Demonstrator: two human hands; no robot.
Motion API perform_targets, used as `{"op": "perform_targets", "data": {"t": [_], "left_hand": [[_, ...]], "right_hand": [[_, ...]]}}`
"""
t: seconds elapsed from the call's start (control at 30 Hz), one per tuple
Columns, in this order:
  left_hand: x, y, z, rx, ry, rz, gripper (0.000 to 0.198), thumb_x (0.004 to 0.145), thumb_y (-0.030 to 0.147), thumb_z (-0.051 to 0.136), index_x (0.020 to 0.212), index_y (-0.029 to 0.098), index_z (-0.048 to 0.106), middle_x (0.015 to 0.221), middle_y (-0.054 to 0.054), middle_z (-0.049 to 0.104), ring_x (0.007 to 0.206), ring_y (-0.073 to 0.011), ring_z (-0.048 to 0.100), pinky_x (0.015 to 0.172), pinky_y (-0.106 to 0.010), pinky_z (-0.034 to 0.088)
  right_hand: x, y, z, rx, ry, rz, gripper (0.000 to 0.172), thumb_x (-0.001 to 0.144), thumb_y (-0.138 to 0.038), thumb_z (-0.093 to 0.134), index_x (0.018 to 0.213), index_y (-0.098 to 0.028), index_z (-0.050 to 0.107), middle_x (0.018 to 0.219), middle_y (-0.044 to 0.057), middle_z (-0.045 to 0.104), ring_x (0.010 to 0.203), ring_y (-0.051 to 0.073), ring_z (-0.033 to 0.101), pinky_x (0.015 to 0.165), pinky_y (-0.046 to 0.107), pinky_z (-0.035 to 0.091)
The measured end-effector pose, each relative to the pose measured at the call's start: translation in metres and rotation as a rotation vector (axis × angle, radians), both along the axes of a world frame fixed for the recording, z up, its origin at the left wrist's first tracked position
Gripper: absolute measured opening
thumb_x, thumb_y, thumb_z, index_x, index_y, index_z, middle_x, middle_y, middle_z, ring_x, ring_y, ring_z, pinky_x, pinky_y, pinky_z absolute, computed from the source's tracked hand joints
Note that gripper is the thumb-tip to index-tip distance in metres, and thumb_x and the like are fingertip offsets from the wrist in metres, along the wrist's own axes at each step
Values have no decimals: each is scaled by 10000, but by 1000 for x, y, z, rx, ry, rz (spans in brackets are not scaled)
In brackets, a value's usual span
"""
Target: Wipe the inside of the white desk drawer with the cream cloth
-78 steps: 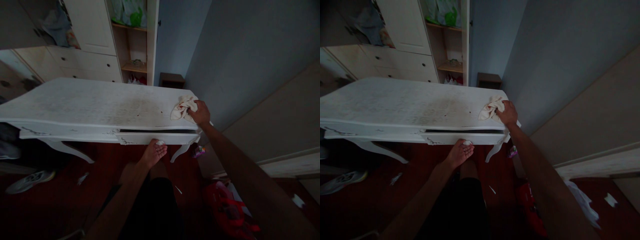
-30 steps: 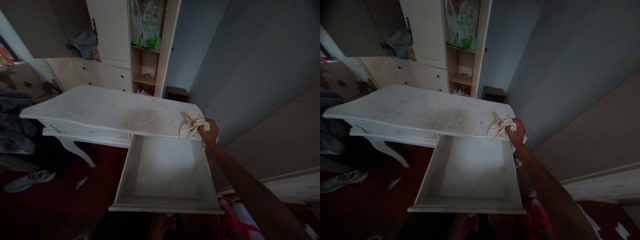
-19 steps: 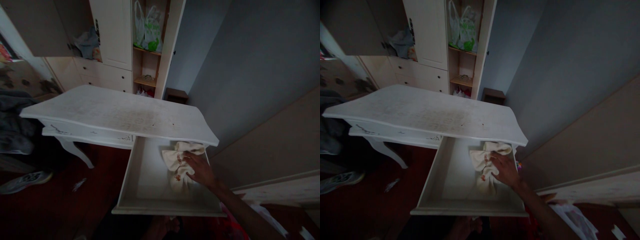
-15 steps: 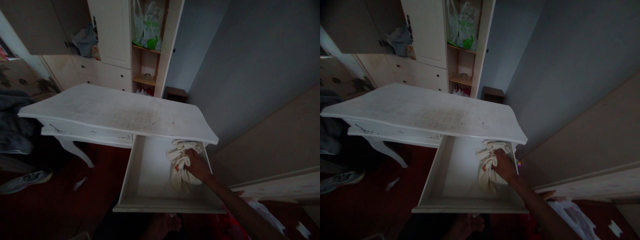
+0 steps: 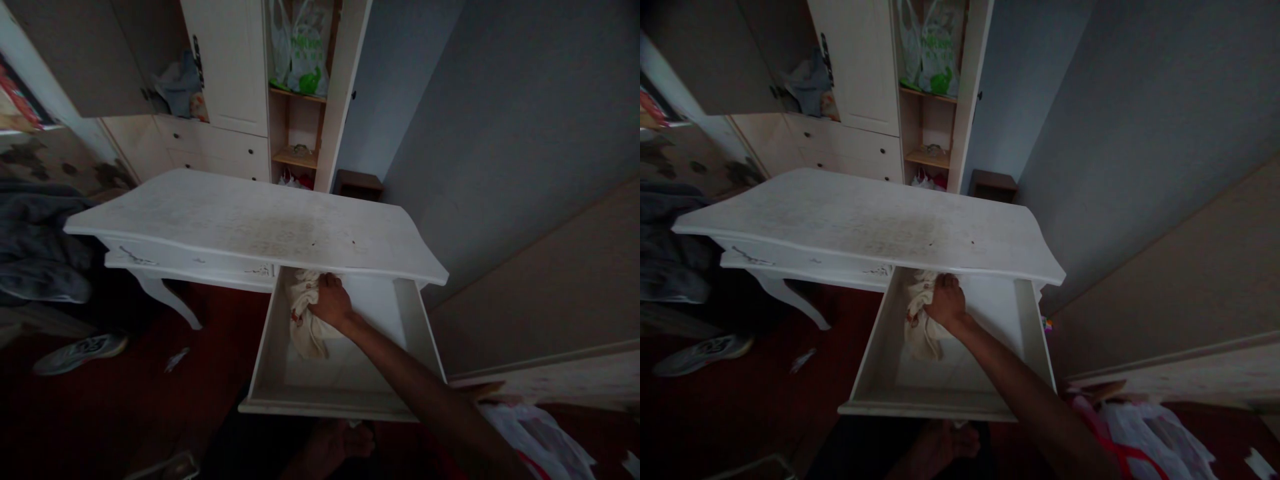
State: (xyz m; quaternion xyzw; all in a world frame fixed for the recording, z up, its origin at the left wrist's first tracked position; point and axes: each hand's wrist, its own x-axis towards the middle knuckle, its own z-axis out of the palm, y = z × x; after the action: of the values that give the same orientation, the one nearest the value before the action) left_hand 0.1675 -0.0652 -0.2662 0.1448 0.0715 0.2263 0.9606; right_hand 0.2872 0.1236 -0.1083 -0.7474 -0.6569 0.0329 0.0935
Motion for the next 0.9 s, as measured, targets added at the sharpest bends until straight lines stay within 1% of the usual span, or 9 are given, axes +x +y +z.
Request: {"op": "perform_targets", "data": {"t": [0.1, 0.17, 0.23, 0.3, 0.43, 0.57, 0.7, 0.8, 0.9], "left_hand": [[-1, -1, 2, 3, 16, 16, 313, 799, 451, 701, 908, 163, 757, 984, -135, 734, 897, -254, 701, 835, -389, 477], [-1, -2, 2, 6, 36, 19, 314, 795, 452, 704, 900, 161, 757, 982, -139, 733, 901, -263, 701, 834, -394, 475], [-1, -3, 3, 1, 51, 20, 328, 786, 455, 712, 921, 158, 753, 983, -143, 732, 907, -270, 700, 840, -403, 474], [0, -3, 3, -12, 50, 20, 340, 773, 452, 725, 942, 158, 748, 982, -142, 733, 909, -272, 699, 843, -408, 474], [1, -3, 5, -34, 40, 32, 322, 773, 451, 726, 886, 150, 742, 971, -138, 735, 914, -278, 698, 834, -410, 474], [0, -3, 7, -43, 58, 19, 335, 781, 453, 722, 922, 149, 740, 980, -133, 734, 930, -273, 696, 848, -407, 471], [0, -3, 8, -43, 62, 34, 365, 771, 474, 725, 940, 151, 742, 971, -132, 735, 910, -264, 699, 829, -399, 483], [0, -2, 10, -44, 76, 27, 384, 751, 476, 744, 926, 135, 742, 966, -134, 735, 893, -251, 699, 827, -386, 487], [0, -2, 11, -56, 78, 30, 369, 741, 460, 759, 889, 123, 739, 965, -138, 733, 889, -250, 695, 822, -380, 484]], "right_hand": [[-32, 17, -2, 53, 19, -40, 561, 768, -401, 623, 1169, -19, 530, 1159, 261, 558, 1097, 345, 511, 903, 433, 465], [-43, 23, -4, 95, 15, 37, 570, 738, -384, 658, 1173, -40, 524, 1178, 240, 551, 1112, 339, 491, 932, 431, 451], [-47, 24, -6, 123, 8, 121, 574, 717, -368, 684, 1180, -70, 518, 1201, 219, 545, 1132, 337, 469, 945, 437, 444], [-44, 24, -6, 126, 5, 156, 569, 716, -354, 686, 1185, -79, 517, 1214, 219, 539, 1146, 339, 454, 931, 444, 451], [-33, 21, -4, 98, 9, 242, 505, 754, -348, 650, 1166, -75, 549, 1208, 198, 545, 1157, 316, 454, 955, 420, 439], [-24, 5, -6, 60, -27, 468, 502, 785, -381, 635, 1184, -87, 561, 1213, 170, 562, 1113, 295, 483, 955, 413, 429], [-23, -25, -12, 21, -56, 707, 423, 793, -387, 629, 1100, -98, 610, 1112, 149, 622, 1019, 285, 527, 897, 401, 444], [-25, -47, -15, -1, -44, 828, 370, 774, -341, 648, 1058, -105, 629, 1067, 139, 649, 994, 266, 546, 906, 382, 428], [-28, -61, -14, -34, -17, 942, 279, 791, -303, 628, 1008, -128, 649, 1034, 109, 676, 965, 240, 565, 911, 363, 410]]}}
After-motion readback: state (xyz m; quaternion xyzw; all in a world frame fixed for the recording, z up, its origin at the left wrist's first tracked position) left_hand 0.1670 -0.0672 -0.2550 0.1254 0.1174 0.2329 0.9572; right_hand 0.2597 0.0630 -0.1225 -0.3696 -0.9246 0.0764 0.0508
